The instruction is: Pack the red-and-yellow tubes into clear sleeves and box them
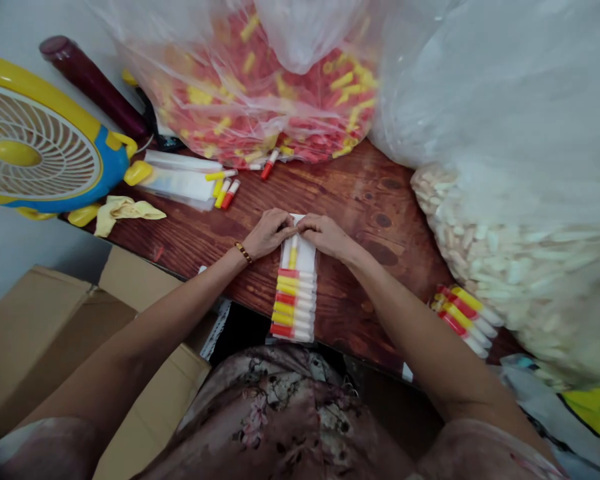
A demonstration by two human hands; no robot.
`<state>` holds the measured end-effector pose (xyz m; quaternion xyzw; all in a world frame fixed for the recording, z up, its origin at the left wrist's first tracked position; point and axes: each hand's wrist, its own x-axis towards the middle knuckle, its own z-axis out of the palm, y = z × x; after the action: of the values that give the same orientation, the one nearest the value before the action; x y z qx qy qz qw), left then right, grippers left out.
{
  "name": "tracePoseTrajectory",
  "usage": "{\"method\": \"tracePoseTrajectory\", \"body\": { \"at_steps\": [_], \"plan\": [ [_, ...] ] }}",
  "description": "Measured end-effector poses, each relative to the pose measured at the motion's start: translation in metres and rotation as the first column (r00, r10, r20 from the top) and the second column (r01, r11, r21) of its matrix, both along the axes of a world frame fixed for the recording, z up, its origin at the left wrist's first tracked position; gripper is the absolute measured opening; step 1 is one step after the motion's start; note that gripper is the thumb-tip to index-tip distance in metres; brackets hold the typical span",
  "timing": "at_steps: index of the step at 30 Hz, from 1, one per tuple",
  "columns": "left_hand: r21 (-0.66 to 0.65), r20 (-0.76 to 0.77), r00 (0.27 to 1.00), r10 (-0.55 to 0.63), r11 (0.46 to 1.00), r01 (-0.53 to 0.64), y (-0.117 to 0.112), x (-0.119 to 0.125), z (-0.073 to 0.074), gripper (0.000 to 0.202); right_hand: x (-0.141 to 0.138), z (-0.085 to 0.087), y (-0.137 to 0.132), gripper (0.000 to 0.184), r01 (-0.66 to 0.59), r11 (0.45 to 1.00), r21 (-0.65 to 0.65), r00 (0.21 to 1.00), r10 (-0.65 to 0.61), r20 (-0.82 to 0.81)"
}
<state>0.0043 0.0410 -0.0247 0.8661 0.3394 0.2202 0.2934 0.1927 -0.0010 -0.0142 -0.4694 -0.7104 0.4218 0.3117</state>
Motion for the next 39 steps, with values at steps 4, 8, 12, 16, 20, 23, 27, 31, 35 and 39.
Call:
{"method": "tracePoseTrajectory", "body": {
  "at_steps": [4, 8, 12, 16, 20, 23, 27, 31, 35, 39],
  "plan": [
    [-0.052, 0.025, 0.994, -0.109, 0.993, 0.11, 0.006, -0.007, 0.007, 0.012, -0.002, -0.001, 0.001, 0.024, 0.051, 0.999, 0.001, 0.998, -0.051, 0.045],
    [-0.047, -0.009, 0.995, -0.098, 0.994, 0.098, 0.007, -0.008, 0.007, 0.008, -0.005, -0.004, 0.0, 0.027, 0.088, 0.996, 0.026, 0.992, -0.09, 0.083],
    [-0.032, -0.021, 0.999, -0.033, 0.999, 0.032, 0.004, -0.005, 0.001, 0.005, -0.008, -0.002, -0.001, 0.026, 0.113, 0.993, 0.034, 0.985, -0.116, 0.125],
    [-0.018, -0.01, 1.0, 0.021, 1.0, -0.021, 0.003, -0.004, -0.004, 0.007, -0.009, 0.003, 0.0, 0.026, 0.091, 0.996, 0.005, 0.983, -0.091, 0.159],
    [-0.015, 0.003, 1.0, 0.031, 0.999, -0.031, 0.002, -0.003, -0.006, 0.007, -0.009, 0.006, 0.001, 0.027, 0.067, 0.998, 0.004, 0.983, -0.067, 0.174],
    [-0.028, 0.008, 0.999, 0.039, 0.999, -0.039, 0.002, -0.004, -0.003, 0.008, -0.01, 0.006, -0.001, 0.026, 0.078, 0.997, 0.006, 0.972, -0.077, 0.222],
    [-0.063, 0.044, 0.999, -0.006, 0.998, 0.008, 0.001, -0.005, 0.004, 0.01, -0.007, 0.014, 0.005, 0.025, 0.01, 0.999, -0.032, 0.959, 0.0, 0.283],
    [-0.064, 0.049, 0.999, 0.015, 0.998, -0.012, -0.004, -0.007, 0.012, 0.011, 0.002, 0.03, 0.021, 0.025, -0.173, 0.97, -0.17, 0.952, 0.209, 0.225],
    [-0.076, 0.048, 0.995, 0.089, 0.993, -0.085, -0.01, -0.01, 0.016, 0.009, -0.001, 0.038, 0.029, 0.024, -0.254, 0.918, -0.304, 0.944, 0.304, 0.13],
    [-0.13, 0.179, 0.972, 0.154, 0.983, -0.132, -0.017, -0.018, 0.015, 0.005, -0.009, 0.038, 0.023, 0.014, -0.218, 0.928, -0.302, 0.963, 0.255, 0.088]
  ]
}}
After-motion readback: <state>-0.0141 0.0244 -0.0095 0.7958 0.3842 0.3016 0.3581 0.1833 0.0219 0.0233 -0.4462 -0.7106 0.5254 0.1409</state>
